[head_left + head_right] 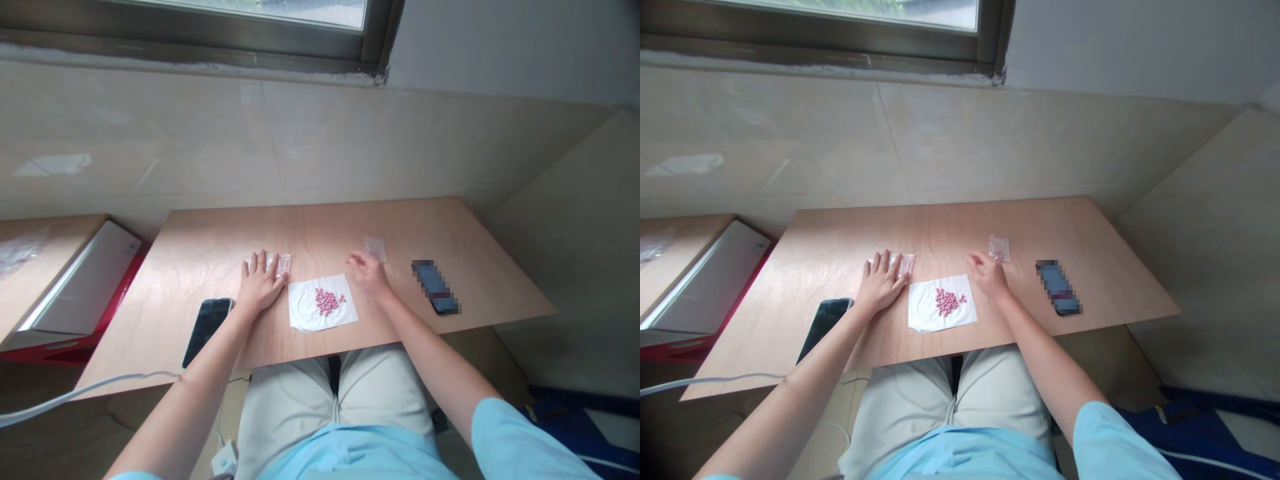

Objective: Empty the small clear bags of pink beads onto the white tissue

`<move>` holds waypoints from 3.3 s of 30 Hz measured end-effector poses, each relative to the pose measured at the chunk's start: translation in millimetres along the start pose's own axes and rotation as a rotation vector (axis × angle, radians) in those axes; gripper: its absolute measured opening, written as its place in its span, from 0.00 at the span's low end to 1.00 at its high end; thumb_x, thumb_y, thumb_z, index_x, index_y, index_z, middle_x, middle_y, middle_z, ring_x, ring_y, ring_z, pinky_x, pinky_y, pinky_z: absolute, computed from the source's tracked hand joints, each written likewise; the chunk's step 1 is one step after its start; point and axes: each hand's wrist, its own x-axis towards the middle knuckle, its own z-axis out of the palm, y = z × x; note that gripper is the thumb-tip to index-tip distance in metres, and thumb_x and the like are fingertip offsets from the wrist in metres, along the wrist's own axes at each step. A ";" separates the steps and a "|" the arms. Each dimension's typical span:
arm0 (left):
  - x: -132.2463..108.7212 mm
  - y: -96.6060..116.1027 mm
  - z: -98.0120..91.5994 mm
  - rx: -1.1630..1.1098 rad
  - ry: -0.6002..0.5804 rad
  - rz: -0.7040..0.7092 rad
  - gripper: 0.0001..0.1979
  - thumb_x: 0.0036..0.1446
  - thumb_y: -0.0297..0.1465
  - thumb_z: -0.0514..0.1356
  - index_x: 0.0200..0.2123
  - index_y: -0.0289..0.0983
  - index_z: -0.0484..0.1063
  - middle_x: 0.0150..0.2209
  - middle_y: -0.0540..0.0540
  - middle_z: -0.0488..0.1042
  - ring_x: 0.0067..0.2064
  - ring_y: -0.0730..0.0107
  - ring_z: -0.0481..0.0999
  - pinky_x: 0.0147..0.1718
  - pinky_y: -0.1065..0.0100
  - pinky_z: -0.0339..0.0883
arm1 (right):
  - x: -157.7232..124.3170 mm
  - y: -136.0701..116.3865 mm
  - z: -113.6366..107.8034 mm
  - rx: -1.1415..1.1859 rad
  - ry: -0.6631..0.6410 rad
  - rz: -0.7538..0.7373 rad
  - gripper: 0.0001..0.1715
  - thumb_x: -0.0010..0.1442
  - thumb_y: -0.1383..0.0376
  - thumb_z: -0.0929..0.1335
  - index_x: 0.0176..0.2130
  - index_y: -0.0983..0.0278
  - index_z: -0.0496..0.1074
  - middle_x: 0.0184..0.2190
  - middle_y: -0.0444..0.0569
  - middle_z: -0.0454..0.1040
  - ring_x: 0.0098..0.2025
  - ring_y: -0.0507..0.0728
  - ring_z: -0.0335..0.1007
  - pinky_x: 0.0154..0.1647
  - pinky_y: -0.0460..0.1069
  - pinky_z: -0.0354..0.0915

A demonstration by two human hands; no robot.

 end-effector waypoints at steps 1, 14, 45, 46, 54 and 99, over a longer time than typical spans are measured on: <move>0.2 0.0 -0.1 -0.005 0.002 -0.002 0.35 0.69 0.51 0.43 0.73 0.41 0.51 0.75 0.37 0.40 0.75 0.41 0.38 0.68 0.38 0.32 | 16.9 13.3 -13.0 -0.056 0.069 0.058 0.21 0.70 0.58 0.61 0.56 0.62 0.72 0.45 0.55 0.80 0.46 0.61 0.78 0.50 0.55 0.71; -6.1 -1.1 -4.6 -0.098 0.164 -0.029 0.48 0.66 0.55 0.45 0.73 0.24 0.38 0.73 0.29 0.43 0.75 0.45 0.38 0.70 0.43 0.32 | 71.3 69.3 -50.0 -0.466 -0.026 0.073 0.16 0.59 0.70 0.65 0.45 0.64 0.78 0.48 0.59 0.74 0.55 0.63 0.67 0.61 0.58 0.60; -141.6 155.6 -114.2 -1.253 -0.222 -0.022 0.17 0.64 0.47 0.59 0.34 0.38 0.73 0.32 0.47 0.75 0.35 0.66 0.74 0.37 0.66 0.68 | -110.0 -117.7 -33.7 0.901 -0.479 0.338 0.22 0.50 0.59 0.80 0.40 0.63 0.73 0.30 0.43 0.75 0.30 0.52 0.72 0.36 0.49 0.68; -147.4 160.8 -111.2 -1.287 -0.253 -0.032 0.19 0.63 0.48 0.59 0.33 0.38 0.73 0.30 0.48 0.74 0.33 0.67 0.74 0.35 0.66 0.68 | -118.0 -124.3 -32.8 0.896 -0.531 0.327 0.21 0.51 0.58 0.80 0.40 0.63 0.72 0.30 0.44 0.76 0.31 0.53 0.73 0.37 0.50 0.69; -191.8 179.5 -99.7 -1.506 -0.280 -0.077 0.20 0.65 0.47 0.57 0.31 0.36 0.70 0.29 0.47 0.73 0.31 0.70 0.71 0.34 0.68 0.65 | -163.2 -142.2 -28.0 0.973 -0.724 0.307 0.21 0.55 0.57 0.78 0.43 0.63 0.71 0.34 0.49 0.80 0.36 0.57 0.78 0.40 0.51 0.71; -190.2 181.7 -97.2 -1.501 -0.328 0.066 0.12 0.65 0.34 0.55 0.32 0.34 0.71 0.31 0.46 0.75 0.33 0.69 0.72 0.37 0.68 0.65 | -170.9 -118.1 -15.7 0.985 -0.669 0.380 0.15 0.58 0.61 0.75 0.40 0.62 0.68 0.29 0.44 0.76 0.29 0.54 0.73 0.34 0.50 0.70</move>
